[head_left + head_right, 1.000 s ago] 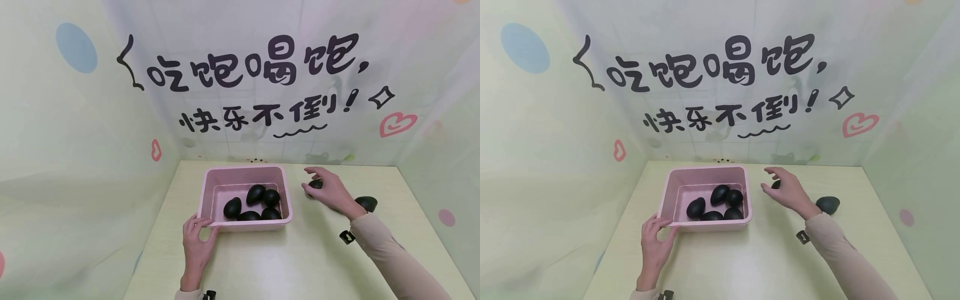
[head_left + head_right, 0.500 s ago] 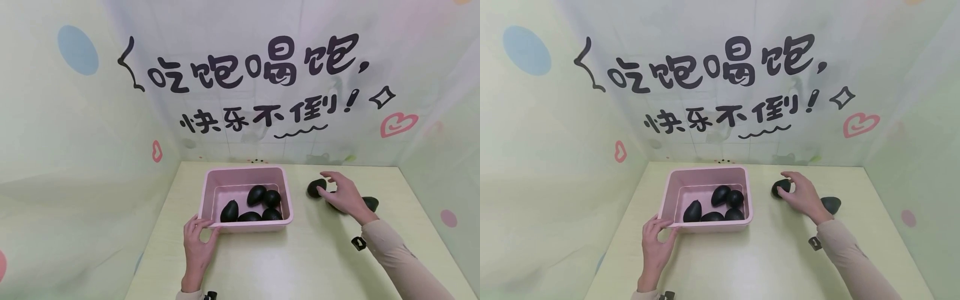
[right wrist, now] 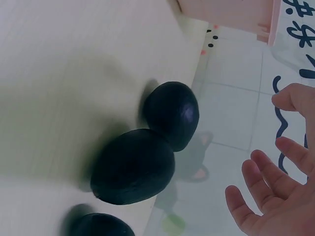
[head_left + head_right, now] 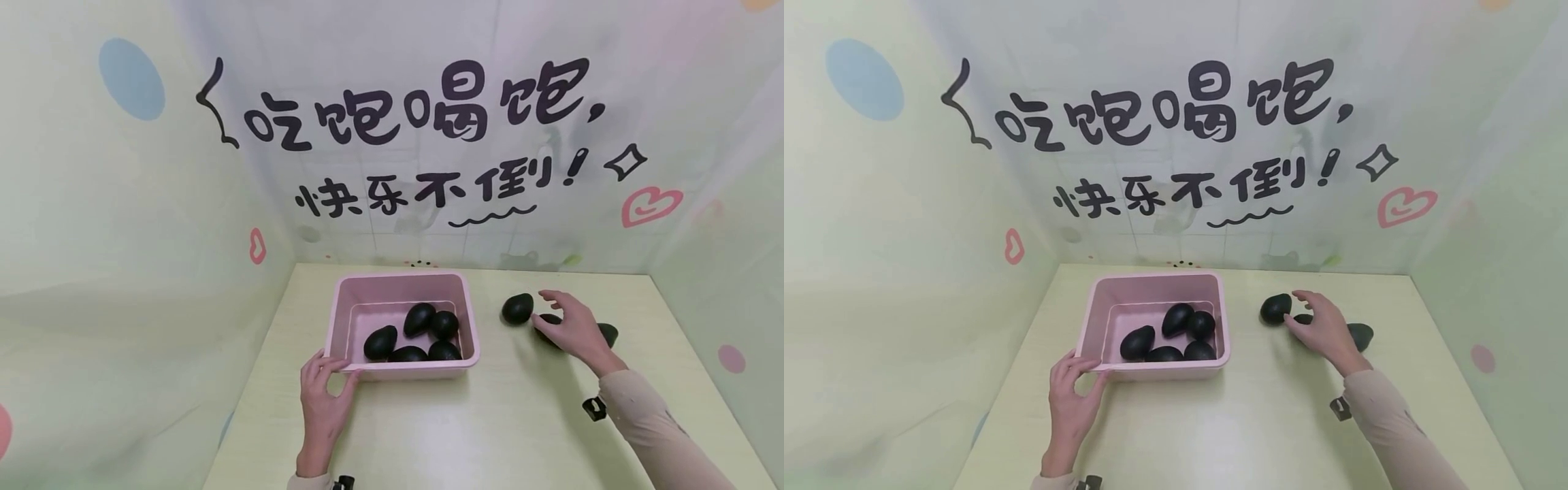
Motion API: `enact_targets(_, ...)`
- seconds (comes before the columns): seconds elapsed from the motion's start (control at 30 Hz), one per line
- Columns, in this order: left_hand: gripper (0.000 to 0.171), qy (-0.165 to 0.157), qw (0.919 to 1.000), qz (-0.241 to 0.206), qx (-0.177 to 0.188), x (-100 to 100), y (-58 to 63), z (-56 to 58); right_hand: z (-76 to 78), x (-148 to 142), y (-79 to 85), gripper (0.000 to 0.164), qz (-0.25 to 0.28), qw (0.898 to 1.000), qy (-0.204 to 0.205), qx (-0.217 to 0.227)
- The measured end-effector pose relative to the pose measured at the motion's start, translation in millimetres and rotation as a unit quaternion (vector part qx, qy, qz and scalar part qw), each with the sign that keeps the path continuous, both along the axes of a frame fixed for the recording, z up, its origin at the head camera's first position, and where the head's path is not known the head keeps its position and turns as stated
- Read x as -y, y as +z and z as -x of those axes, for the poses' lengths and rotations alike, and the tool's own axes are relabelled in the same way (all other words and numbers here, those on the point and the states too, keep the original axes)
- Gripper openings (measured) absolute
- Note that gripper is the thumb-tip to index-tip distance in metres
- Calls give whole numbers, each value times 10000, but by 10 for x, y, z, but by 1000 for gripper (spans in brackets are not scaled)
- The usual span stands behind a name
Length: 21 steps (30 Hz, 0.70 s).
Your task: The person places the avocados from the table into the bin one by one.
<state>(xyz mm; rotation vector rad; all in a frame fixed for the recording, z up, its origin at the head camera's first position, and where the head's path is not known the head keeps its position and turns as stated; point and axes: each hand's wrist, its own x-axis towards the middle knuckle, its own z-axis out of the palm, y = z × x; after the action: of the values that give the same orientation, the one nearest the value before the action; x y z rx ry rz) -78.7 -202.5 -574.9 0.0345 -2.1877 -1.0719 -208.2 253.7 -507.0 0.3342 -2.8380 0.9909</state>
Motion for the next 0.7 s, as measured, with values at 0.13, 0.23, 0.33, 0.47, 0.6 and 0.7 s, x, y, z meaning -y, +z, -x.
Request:
enact_targets(0.13, 28, -8, 10000, 21, -32, -6, 3, 4, -11, -62, -60, 55, -16, 9999, -74, 96)
enact_targets(0.23, 28, -12, 10000, 18, -49, -9, 2, 6, -11, -103, -103, 56, -34, 9998, -88, 201)
enact_targets(0.33, 28, -14, 10000, 19, -53, -10, 0, 9, -8, -137, -146, 58, -57, 9995, -102, 297)
enact_targets(0.47, 28, -18, 10000, 35, -77, -11, -4, 10, -5, -182, -205, 57, -74, 9993, -98, 347)
enact_targets(0.6, 28, -4, 9999, 57, -83, -10, -5, 9, -10, -223, -261, 56, -90, 9994, -108, 330)
enact_targets(0.7, 28, -6, 10000, 54, -82, -6, -4, 10, -14, -244, -301, 57, -123, 9994, -133, 293)
